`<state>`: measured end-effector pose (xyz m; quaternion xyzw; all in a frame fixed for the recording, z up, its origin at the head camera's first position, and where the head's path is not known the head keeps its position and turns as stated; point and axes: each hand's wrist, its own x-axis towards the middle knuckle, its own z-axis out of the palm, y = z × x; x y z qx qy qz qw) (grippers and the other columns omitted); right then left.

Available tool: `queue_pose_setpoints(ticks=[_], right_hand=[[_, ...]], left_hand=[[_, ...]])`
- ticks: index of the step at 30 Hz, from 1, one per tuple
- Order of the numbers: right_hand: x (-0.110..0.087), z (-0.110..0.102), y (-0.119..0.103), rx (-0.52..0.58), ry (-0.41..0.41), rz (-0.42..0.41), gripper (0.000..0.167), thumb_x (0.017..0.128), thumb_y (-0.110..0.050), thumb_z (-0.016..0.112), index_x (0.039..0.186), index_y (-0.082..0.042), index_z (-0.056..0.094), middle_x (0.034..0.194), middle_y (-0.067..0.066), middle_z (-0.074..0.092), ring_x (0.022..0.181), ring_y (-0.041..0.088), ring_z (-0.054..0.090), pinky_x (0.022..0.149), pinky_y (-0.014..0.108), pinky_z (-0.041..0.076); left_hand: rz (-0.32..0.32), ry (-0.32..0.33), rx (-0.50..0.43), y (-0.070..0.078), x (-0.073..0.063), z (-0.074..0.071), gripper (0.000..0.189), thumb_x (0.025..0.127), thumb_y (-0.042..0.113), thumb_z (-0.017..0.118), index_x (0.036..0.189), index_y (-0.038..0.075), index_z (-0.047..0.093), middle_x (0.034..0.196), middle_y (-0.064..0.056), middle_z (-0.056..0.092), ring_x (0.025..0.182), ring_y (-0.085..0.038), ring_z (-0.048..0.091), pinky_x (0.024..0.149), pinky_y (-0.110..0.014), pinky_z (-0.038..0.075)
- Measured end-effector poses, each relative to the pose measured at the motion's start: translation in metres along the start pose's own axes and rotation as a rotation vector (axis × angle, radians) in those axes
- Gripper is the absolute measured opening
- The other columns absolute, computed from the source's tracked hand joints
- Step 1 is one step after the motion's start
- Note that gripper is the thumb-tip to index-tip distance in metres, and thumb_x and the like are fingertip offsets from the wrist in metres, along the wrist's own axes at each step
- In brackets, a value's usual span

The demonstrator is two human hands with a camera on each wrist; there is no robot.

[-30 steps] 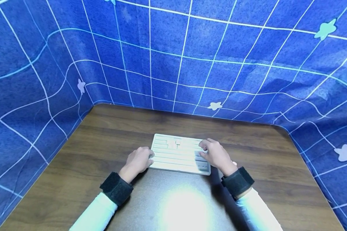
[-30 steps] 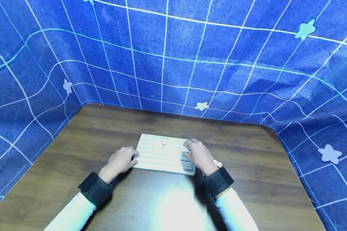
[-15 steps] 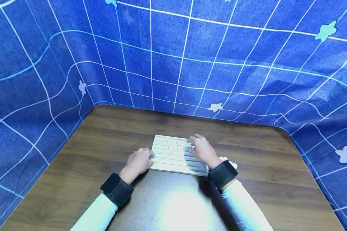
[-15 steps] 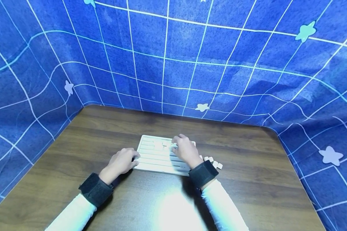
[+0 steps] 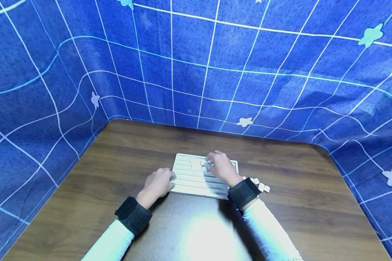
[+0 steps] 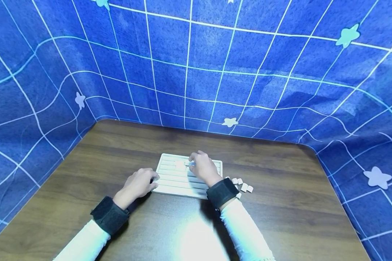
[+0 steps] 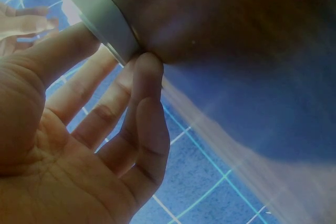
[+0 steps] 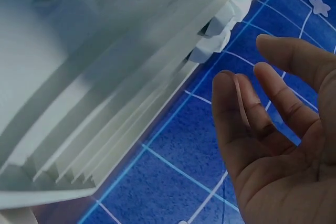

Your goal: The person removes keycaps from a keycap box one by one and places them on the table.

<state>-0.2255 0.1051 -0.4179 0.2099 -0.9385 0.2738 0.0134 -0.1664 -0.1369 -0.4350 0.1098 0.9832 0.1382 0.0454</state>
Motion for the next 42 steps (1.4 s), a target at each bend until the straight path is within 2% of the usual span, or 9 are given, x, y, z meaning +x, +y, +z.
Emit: queue_pose_setpoints(ticks=[9, 15, 20, 22, 30, 36, 42], right_hand=[[0.003, 0.009, 0.003, 0.013, 0.006, 0.04, 0.019, 0.086, -0.002, 0.078, 0.104, -0.001, 0.072, 0.103, 0.017, 0.072, 0.104, 0.035, 0.07, 0.087, 0.045, 0.059], [0.005, 0.008, 0.006, -0.006, -0.015, 0.062, 0.018, 0.086, -0.001, 0.076, 0.104, -0.001, 0.073, 0.105, 0.018, 0.075, 0.118, 0.039, 0.066, 0.098, 0.047, 0.056], [0.007, 0.008, 0.007, -0.014, -0.048, 0.08, 0.015, 0.088, 0.001, 0.075, 0.102, -0.001, 0.074, 0.104, 0.016, 0.074, 0.109, 0.034, 0.07, 0.093, 0.043, 0.058], [0.008, 0.008, 0.008, -0.019, -0.059, 0.083, 0.014, 0.088, 0.001, 0.075, 0.102, -0.001, 0.074, 0.103, 0.015, 0.072, 0.099, 0.031, 0.071, 0.088, 0.042, 0.059], [0.012, 0.01, 0.007, -0.034, -0.063, 0.063, 0.009, 0.09, 0.004, 0.074, 0.096, -0.002, 0.074, 0.1, 0.014, 0.074, 0.095, 0.028, 0.071, 0.085, 0.04, 0.059], [0.013, 0.014, 0.006, -0.059, -0.057, 0.029, 0.012, 0.087, 0.008, 0.071, 0.091, -0.003, 0.073, 0.095, 0.012, 0.072, 0.09, 0.026, 0.071, 0.08, 0.041, 0.059], [0.014, 0.015, 0.006, -0.085, -0.059, 0.055, 0.013, 0.087, 0.008, 0.072, 0.09, -0.005, 0.072, 0.096, 0.01, 0.073, 0.091, 0.025, 0.071, 0.081, 0.041, 0.059]], left_hand=[[0.002, 0.003, -0.007, 0.001, -0.002, 0.002, 0.022, 0.089, 0.017, 0.081, 0.11, 0.01, 0.077, 0.103, -0.007, 0.071, 0.094, -0.032, 0.071, 0.073, -0.046, 0.058], [-0.002, 0.002, -0.007, 0.0, -0.001, 0.001, 0.024, 0.089, 0.017, 0.081, 0.112, 0.01, 0.077, 0.104, -0.008, 0.071, 0.095, -0.032, 0.071, 0.075, -0.046, 0.058], [-0.001, 0.006, -0.007, 0.0, 0.0, 0.001, 0.021, 0.09, 0.017, 0.081, 0.11, 0.01, 0.077, 0.103, -0.007, 0.071, 0.094, -0.032, 0.071, 0.074, -0.046, 0.058], [0.0, 0.009, -0.006, 0.0, -0.001, 0.002, 0.02, 0.09, 0.017, 0.081, 0.109, 0.01, 0.077, 0.102, -0.007, 0.071, 0.093, -0.031, 0.071, 0.074, -0.046, 0.058], [-0.009, 0.003, -0.002, -0.001, 0.0, 0.001, 0.022, 0.09, 0.017, 0.08, 0.111, 0.01, 0.077, 0.105, -0.008, 0.072, 0.096, -0.032, 0.071, 0.076, -0.047, 0.058], [-0.017, 0.009, -0.004, -0.001, 0.0, 0.0, 0.022, 0.09, 0.017, 0.08, 0.111, 0.01, 0.077, 0.105, -0.008, 0.072, 0.096, -0.032, 0.071, 0.077, -0.047, 0.058], [-0.006, 0.011, -0.017, 0.0, 0.0, 0.0, 0.021, 0.09, 0.017, 0.081, 0.109, 0.01, 0.077, 0.103, -0.006, 0.072, 0.095, -0.032, 0.071, 0.076, -0.047, 0.058]])
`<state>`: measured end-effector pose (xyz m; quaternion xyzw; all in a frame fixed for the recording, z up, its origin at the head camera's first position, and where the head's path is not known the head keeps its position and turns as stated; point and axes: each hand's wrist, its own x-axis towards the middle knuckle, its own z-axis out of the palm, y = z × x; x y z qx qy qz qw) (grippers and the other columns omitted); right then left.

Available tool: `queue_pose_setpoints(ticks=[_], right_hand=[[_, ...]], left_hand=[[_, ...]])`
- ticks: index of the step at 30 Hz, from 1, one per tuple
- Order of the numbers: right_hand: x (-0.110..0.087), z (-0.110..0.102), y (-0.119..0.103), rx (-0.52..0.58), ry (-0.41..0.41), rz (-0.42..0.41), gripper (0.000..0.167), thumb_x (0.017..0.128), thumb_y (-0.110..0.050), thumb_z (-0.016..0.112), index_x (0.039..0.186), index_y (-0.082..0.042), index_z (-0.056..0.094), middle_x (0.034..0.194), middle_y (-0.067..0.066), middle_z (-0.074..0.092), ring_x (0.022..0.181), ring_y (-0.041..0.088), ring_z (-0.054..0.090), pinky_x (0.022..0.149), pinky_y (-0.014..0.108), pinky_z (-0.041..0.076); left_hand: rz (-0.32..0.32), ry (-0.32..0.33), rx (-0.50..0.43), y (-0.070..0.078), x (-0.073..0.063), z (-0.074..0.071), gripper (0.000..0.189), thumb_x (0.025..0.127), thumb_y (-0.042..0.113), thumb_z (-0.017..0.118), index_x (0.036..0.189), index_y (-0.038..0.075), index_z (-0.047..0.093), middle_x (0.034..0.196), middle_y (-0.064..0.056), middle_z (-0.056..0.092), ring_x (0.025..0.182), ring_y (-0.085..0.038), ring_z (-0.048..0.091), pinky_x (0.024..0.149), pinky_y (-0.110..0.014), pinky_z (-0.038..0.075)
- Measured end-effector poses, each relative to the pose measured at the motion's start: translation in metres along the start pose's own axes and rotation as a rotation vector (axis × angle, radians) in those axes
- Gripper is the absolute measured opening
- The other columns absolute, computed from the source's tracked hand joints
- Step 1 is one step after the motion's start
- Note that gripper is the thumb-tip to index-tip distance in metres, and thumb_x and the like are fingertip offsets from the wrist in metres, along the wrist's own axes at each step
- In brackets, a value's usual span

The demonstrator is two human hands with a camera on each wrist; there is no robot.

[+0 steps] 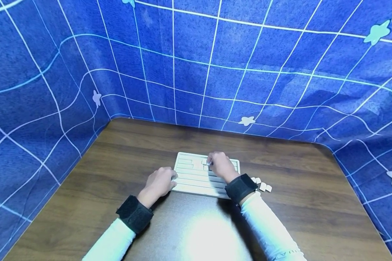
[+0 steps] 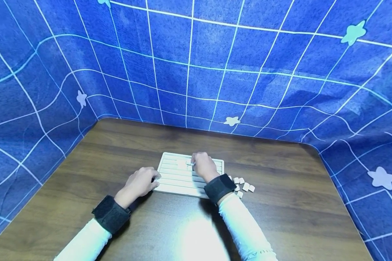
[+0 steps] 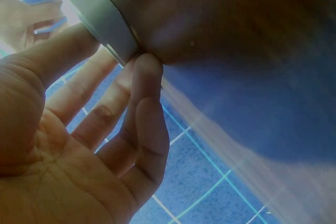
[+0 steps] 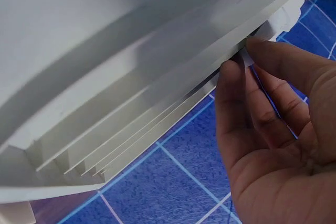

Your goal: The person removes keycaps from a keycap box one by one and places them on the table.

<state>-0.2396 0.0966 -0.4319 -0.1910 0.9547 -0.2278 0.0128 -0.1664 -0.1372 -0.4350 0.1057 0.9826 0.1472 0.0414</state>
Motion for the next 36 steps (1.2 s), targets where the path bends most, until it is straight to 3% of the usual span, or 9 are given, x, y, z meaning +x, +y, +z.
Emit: queue_pose_setpoints(ticks=[18, 29, 36], right_hand=[[-0.003, -0.005, 0.004, 0.021, -0.011, 0.022, 0.012, 0.088, 0.007, 0.071, 0.094, -0.004, 0.073, 0.099, 0.011, 0.074, 0.093, 0.026, 0.071, 0.083, 0.041, 0.059], [-0.018, -0.019, 0.014, 0.008, 0.113, -0.103, 0.014, 0.081, 0.011, 0.072, 0.088, -0.001, 0.071, 0.09, 0.013, 0.073, 0.087, 0.028, 0.074, 0.074, 0.04, 0.061], [-0.034, -0.031, 0.032, -0.004, 0.155, -0.106, 0.013, 0.082, 0.011, 0.072, 0.087, 0.0, 0.07, 0.088, 0.013, 0.072, 0.084, 0.027, 0.074, 0.072, 0.037, 0.061]], left_hand=[[0.011, -0.003, 0.007, 0.001, 0.001, 0.001, 0.019, 0.09, 0.017, 0.081, 0.107, 0.011, 0.077, 0.1, -0.005, 0.071, 0.092, -0.03, 0.071, 0.072, -0.045, 0.058], [0.028, 0.001, -0.001, -0.002, 0.0, 0.002, 0.02, 0.089, 0.015, 0.08, 0.108, 0.01, 0.078, 0.102, -0.007, 0.072, 0.091, -0.031, 0.072, 0.068, -0.044, 0.059], [0.035, 0.011, 0.0, -0.001, 0.0, 0.001, 0.017, 0.089, 0.014, 0.08, 0.105, 0.011, 0.077, 0.101, -0.007, 0.072, 0.091, -0.032, 0.071, 0.069, -0.045, 0.059]])
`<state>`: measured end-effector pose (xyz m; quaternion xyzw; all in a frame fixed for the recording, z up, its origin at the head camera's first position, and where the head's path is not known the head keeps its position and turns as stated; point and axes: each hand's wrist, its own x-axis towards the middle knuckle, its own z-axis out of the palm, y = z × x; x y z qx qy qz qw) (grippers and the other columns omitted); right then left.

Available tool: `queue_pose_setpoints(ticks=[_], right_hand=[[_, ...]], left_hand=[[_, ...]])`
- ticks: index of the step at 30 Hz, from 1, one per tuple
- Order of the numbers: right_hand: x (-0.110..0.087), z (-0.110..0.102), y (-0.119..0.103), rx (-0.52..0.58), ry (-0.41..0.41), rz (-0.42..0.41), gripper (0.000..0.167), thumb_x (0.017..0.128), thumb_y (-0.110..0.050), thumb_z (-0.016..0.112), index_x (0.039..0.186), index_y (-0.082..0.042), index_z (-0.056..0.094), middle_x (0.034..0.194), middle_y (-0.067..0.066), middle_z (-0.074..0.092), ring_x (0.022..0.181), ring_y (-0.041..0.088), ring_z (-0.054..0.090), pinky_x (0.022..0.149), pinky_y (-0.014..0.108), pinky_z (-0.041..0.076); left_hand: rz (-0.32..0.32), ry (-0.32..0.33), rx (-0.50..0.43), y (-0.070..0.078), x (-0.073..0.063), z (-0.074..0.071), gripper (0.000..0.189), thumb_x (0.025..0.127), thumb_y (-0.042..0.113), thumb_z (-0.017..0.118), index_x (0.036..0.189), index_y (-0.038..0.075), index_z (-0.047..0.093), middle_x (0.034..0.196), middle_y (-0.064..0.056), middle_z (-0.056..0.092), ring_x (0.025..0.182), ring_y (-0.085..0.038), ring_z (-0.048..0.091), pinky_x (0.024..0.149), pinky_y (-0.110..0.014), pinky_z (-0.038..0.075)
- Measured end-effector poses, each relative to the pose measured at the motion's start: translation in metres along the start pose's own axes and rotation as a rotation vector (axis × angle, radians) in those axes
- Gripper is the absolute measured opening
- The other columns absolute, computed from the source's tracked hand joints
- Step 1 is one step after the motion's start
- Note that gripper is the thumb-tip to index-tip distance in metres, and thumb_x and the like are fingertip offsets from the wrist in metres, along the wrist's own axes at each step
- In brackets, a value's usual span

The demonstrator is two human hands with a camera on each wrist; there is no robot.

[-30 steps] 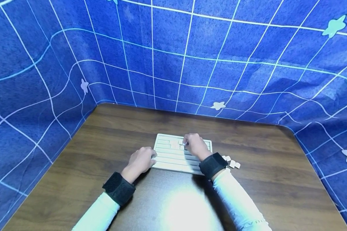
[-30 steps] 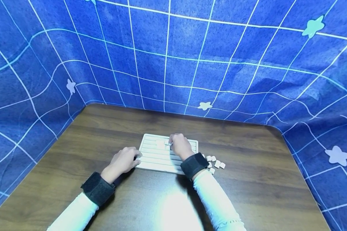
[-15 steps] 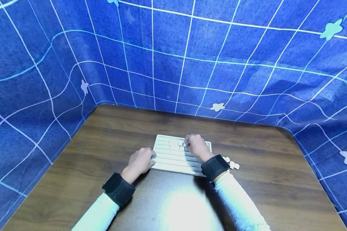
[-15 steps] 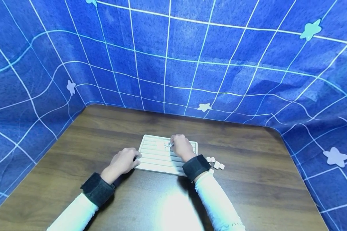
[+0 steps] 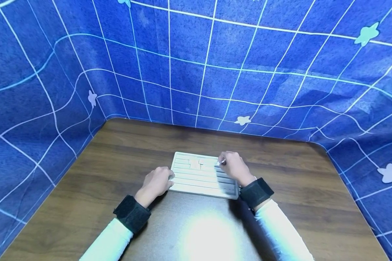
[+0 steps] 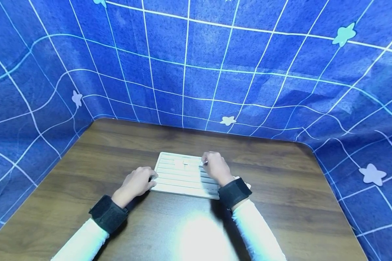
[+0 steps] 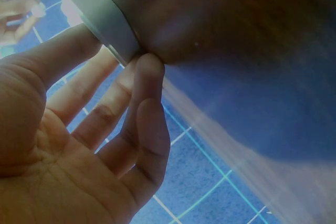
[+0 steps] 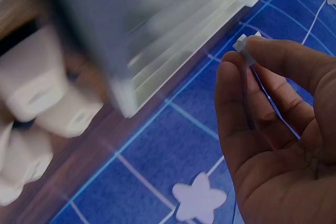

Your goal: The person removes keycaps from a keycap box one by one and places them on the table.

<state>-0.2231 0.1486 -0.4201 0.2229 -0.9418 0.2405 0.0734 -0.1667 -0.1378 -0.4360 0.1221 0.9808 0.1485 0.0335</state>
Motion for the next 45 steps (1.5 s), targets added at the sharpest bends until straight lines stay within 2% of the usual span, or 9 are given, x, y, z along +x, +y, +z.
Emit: queue_pose_setpoints(ticks=[6, 12, 24, 39, 45], right_hand=[[-0.016, -0.009, 0.017, -0.019, 0.033, -0.014, 0.012, 0.082, 0.012, 0.07, 0.086, 0.001, 0.069, 0.086, 0.016, 0.07, 0.08, 0.027, 0.073, 0.07, 0.037, 0.061], [-0.033, -0.02, 0.03, -0.033, 0.054, 0.004, 0.013, 0.081, 0.014, 0.07, 0.086, 0.002, 0.069, 0.08, 0.012, 0.066, 0.073, 0.023, 0.067, 0.066, 0.038, 0.058], [-0.068, -0.036, 0.047, -0.038, 0.094, 0.018, 0.018, 0.076, 0.012, 0.077, 0.084, -0.002, 0.068, 0.082, 0.013, 0.069, 0.073, 0.027, 0.072, 0.066, 0.042, 0.06], [-0.106, -0.047, 0.062, -0.071, 0.037, 0.072, 0.019, 0.074, 0.008, 0.079, 0.084, -0.004, 0.068, 0.08, 0.007, 0.069, 0.069, 0.023, 0.069, 0.064, 0.039, 0.058], [-0.118, -0.05, 0.067, -0.089, 0.043, 0.058, 0.021, 0.072, 0.008, 0.081, 0.081, -0.005, 0.067, 0.077, 0.006, 0.067, 0.067, 0.021, 0.067, 0.063, 0.038, 0.056]], left_hand=[[0.0, -0.009, 0.002, -0.002, 0.0, 0.001, 0.019, 0.09, 0.013, 0.079, 0.108, 0.008, 0.077, 0.102, -0.009, 0.072, 0.093, -0.032, 0.071, 0.071, -0.045, 0.059], [0.0, -0.011, 0.009, -0.004, 0.001, 0.001, 0.017, 0.089, 0.014, 0.08, 0.106, 0.01, 0.077, 0.1, -0.007, 0.072, 0.091, -0.031, 0.071, 0.069, -0.045, 0.058], [0.008, 0.0, -0.006, -0.003, -0.001, 0.0, 0.014, 0.089, 0.012, 0.08, 0.102, 0.011, 0.077, 0.098, -0.006, 0.071, 0.087, -0.03, 0.071, 0.065, -0.043, 0.057], [0.009, -0.007, -0.018, 0.0, 0.001, -0.002, 0.016, 0.09, 0.011, 0.077, 0.105, 0.01, 0.078, 0.101, -0.008, 0.072, 0.09, -0.031, 0.071, 0.068, -0.045, 0.058], [0.002, -0.009, -0.019, 0.0, 0.001, -0.001, 0.017, 0.089, 0.011, 0.078, 0.106, 0.009, 0.078, 0.101, -0.009, 0.072, 0.091, -0.032, 0.071, 0.07, -0.046, 0.058]])
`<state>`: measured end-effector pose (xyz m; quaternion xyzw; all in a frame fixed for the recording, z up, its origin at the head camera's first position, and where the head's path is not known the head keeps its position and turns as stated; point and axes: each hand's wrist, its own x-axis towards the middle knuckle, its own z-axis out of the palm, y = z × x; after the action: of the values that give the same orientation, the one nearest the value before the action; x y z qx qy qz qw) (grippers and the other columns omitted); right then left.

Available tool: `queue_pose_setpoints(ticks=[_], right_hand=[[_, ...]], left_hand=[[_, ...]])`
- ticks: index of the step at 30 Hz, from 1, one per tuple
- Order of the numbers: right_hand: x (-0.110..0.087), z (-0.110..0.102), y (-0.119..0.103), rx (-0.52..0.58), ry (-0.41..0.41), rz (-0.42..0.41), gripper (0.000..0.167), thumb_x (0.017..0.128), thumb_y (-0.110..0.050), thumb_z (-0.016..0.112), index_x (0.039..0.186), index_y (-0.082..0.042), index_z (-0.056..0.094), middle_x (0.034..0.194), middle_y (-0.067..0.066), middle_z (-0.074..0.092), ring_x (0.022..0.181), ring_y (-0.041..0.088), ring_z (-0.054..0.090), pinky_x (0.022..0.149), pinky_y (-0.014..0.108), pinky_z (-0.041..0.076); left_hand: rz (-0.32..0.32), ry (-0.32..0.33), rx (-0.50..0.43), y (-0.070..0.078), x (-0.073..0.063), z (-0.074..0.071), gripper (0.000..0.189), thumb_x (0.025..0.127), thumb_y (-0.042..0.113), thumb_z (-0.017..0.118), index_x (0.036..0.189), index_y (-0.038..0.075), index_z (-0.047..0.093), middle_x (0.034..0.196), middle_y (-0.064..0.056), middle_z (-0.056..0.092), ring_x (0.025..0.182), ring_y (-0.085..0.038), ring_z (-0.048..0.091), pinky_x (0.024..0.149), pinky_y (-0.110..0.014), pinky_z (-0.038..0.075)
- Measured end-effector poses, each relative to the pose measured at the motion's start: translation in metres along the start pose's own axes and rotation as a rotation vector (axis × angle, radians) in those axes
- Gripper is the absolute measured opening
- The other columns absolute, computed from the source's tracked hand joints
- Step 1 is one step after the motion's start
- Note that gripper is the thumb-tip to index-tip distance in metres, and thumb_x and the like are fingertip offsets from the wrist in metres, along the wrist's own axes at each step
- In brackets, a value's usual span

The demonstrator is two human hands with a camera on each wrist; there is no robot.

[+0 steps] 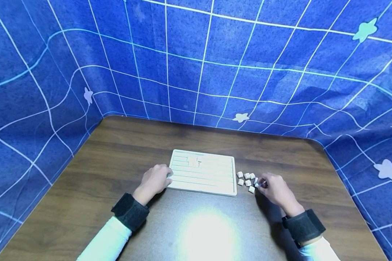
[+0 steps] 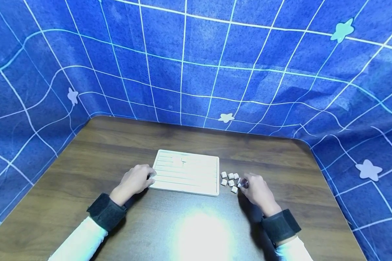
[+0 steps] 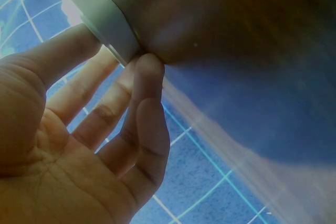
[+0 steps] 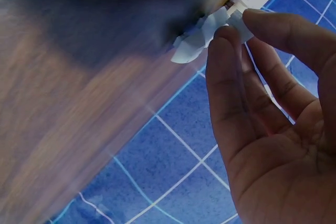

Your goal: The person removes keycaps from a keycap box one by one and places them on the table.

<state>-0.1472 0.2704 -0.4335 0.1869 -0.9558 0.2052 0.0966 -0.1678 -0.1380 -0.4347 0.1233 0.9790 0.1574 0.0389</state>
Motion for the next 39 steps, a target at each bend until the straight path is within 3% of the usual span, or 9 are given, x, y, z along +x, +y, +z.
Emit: queue_pose_setpoints(ticks=[8, 15, 21, 39], right_hand=[[-0.006, 0.003, 0.004, -0.008, -0.022, -0.007, 0.022, 0.073, 0.006, 0.081, 0.08, -0.008, 0.066, 0.075, 0.001, 0.062, 0.067, 0.015, 0.062, 0.06, 0.035, 0.053], [-0.006, 0.009, 0.009, -0.027, 0.011, -0.029, 0.024, 0.071, 0.007, 0.082, 0.08, -0.009, 0.065, 0.076, 0.001, 0.063, 0.066, 0.016, 0.063, 0.06, 0.034, 0.054], [-0.006, 0.011, 0.01, -0.021, 0.033, -0.056, 0.026, 0.07, 0.008, 0.083, 0.079, -0.008, 0.065, 0.075, 0.001, 0.063, 0.065, 0.016, 0.063, 0.059, 0.034, 0.054], [-0.007, 0.005, 0.005, -0.01, 0.004, -0.01, 0.024, 0.073, 0.005, 0.085, 0.08, -0.008, 0.066, 0.077, 0.003, 0.066, 0.069, 0.018, 0.066, 0.063, 0.035, 0.056]], left_hand=[[-0.004, -0.007, 0.004, 0.0, 0.001, 0.001, 0.016, 0.089, 0.011, 0.078, 0.106, 0.011, 0.078, 0.102, -0.008, 0.072, 0.087, -0.029, 0.07, 0.065, -0.043, 0.057], [-0.009, -0.017, 0.027, 0.001, 0.003, -0.001, 0.022, 0.091, 0.015, 0.079, 0.112, 0.009, 0.077, 0.11, -0.012, 0.072, 0.096, -0.034, 0.071, 0.072, -0.047, 0.059], [-0.003, -0.006, 0.021, -0.001, 0.002, 0.0, 0.019, 0.089, 0.014, 0.08, 0.108, 0.01, 0.078, 0.105, -0.009, 0.073, 0.091, -0.032, 0.071, 0.068, -0.044, 0.059], [0.001, -0.007, 0.002, -0.001, 0.001, 0.001, 0.018, 0.089, 0.011, 0.077, 0.106, 0.01, 0.078, 0.102, -0.008, 0.072, 0.089, -0.03, 0.071, 0.068, -0.043, 0.058]])
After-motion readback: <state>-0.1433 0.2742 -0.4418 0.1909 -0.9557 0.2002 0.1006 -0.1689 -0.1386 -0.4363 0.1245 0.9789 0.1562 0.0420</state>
